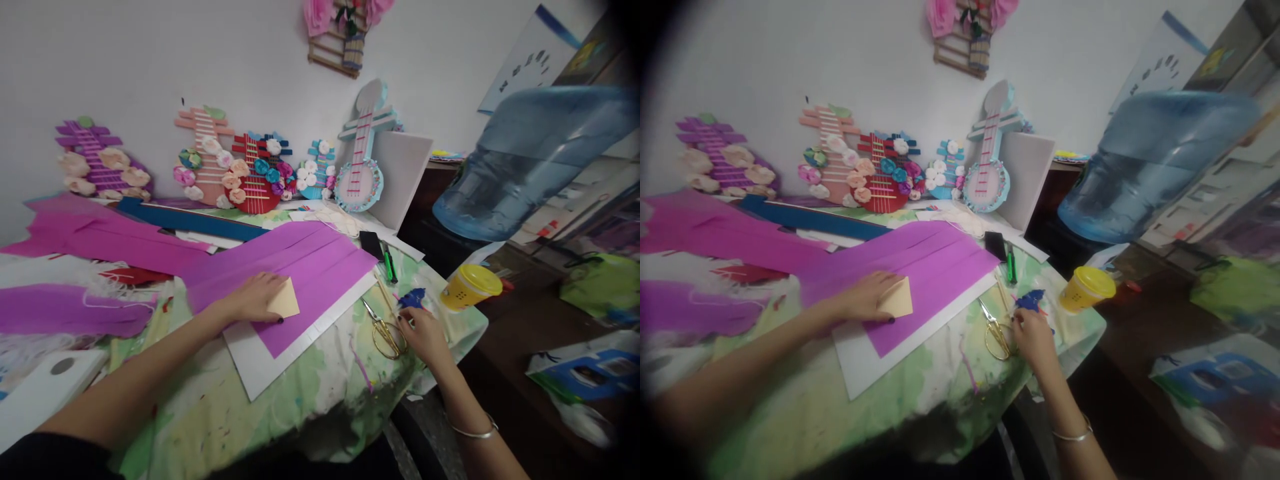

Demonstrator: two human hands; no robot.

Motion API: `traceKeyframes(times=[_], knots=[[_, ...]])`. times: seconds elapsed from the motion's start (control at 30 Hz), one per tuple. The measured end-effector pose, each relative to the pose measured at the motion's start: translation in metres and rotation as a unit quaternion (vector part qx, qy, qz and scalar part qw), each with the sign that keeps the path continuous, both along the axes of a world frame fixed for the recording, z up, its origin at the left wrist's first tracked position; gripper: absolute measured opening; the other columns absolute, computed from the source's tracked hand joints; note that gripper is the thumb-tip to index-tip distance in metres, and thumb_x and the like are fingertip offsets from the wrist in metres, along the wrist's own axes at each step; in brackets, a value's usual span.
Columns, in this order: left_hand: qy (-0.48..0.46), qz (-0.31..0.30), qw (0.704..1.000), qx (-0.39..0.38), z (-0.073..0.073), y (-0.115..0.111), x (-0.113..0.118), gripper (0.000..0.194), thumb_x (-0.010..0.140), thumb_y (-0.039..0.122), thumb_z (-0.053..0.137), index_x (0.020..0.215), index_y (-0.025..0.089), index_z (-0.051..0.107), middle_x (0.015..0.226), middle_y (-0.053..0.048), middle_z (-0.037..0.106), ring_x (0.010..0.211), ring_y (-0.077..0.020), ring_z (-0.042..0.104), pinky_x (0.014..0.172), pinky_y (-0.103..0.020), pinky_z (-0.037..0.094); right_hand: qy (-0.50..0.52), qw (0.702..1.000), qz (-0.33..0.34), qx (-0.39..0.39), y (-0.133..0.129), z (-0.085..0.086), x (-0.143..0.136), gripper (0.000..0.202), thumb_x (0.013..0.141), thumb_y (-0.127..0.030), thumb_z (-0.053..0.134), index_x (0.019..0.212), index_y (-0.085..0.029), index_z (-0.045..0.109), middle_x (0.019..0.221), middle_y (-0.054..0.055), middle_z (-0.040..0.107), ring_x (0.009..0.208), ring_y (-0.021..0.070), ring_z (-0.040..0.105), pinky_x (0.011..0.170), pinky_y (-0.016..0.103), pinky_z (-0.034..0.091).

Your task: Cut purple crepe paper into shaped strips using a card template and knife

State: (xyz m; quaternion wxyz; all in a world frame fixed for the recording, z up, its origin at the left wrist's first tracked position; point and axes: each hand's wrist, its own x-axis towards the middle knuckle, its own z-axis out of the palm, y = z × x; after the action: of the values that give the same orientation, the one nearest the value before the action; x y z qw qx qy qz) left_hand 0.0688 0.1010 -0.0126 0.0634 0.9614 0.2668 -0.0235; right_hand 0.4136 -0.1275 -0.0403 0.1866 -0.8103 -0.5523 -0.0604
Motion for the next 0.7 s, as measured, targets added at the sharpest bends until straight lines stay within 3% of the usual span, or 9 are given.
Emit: traceKeyframes(times=[0.17, 0.33, 0.5, 0.6, 0.7], knots=[[0.005, 0.041, 0.999, 0.011, 0.004, -0.010, -0.002, 0.098, 0.067, 0.056, 0.066, 0.148, 0.016, 0.029, 0.141, -0.019, 0.043, 0.124, -0.0379, 0.042, 0.100, -0.047, 0.035, 0.016, 1.000, -0.017, -0.011, 0.004, -0.003, -0.008, 0.018, 0.081, -0.019, 0.048, 0.083, -0.017, 0.066, 0.080, 0.006, 0.070, 0.077, 0.0203, 0.064, 0.069, 0.029, 0.042], [0.009, 0.070, 0.997, 0.034, 0.005, -0.025, -0.015, 0.091, 0.069, 0.062, 0.062, 0.144, 0.016, 0.039, 0.132, -0.020, 0.049, 0.117, -0.0390, 0.045, 0.096, -0.051, 0.036, -0.027, 0.996, -0.079, -0.031, 0.011, 0.010, -0.004, 0.017, 0.082, -0.023, 0.049, 0.078, -0.017, 0.065, 0.078, 0.007, 0.068, 0.075, 0.0215, 0.062, 0.066, 0.030, 0.039], [-0.014, 0.063, 0.997, 0.035, 0.004, -0.042, -0.026, 0.085, 0.071, 0.059, 0.062, 0.141, 0.016, 0.042, 0.129, -0.020, 0.052, 0.117, -0.0386, 0.046, 0.096, -0.052, 0.037, -0.103, 0.980, -0.170, -0.023, 0.009, 0.010, 0.014, 0.024, 0.082, -0.025, 0.052, 0.098, -0.013, 0.065, 0.088, 0.015, 0.068, 0.086, 0.0275, 0.061, 0.071, 0.034, 0.041], [-0.029, 0.050, 0.998, 0.032, 0.000, -0.049, -0.030, 0.086, 0.071, 0.057, 0.064, 0.142, 0.016, 0.041, 0.135, -0.020, 0.049, 0.122, -0.0380, 0.043, 0.100, -0.051, 0.035, -0.089, 0.986, -0.142, -0.007, 0.014, 0.008, 0.024, 0.024, 0.084, -0.026, 0.051, 0.099, -0.013, 0.065, 0.090, 0.013, 0.067, 0.089, 0.0263, 0.061, 0.076, 0.034, 0.042], [-0.028, 0.051, 0.998, 0.016, -0.006, -0.053, -0.030, 0.080, 0.075, 0.055, 0.060, 0.143, 0.017, 0.040, 0.140, -0.020, 0.045, 0.128, -0.0383, 0.040, 0.103, -0.052, 0.034, -0.072, 0.994, -0.085, -0.012, 0.035, 0.013, 0.032, 0.025, 0.084, -0.025, 0.051, 0.101, -0.011, 0.064, 0.096, 0.015, 0.067, 0.094, 0.0264, 0.060, 0.084, 0.034, 0.042]])
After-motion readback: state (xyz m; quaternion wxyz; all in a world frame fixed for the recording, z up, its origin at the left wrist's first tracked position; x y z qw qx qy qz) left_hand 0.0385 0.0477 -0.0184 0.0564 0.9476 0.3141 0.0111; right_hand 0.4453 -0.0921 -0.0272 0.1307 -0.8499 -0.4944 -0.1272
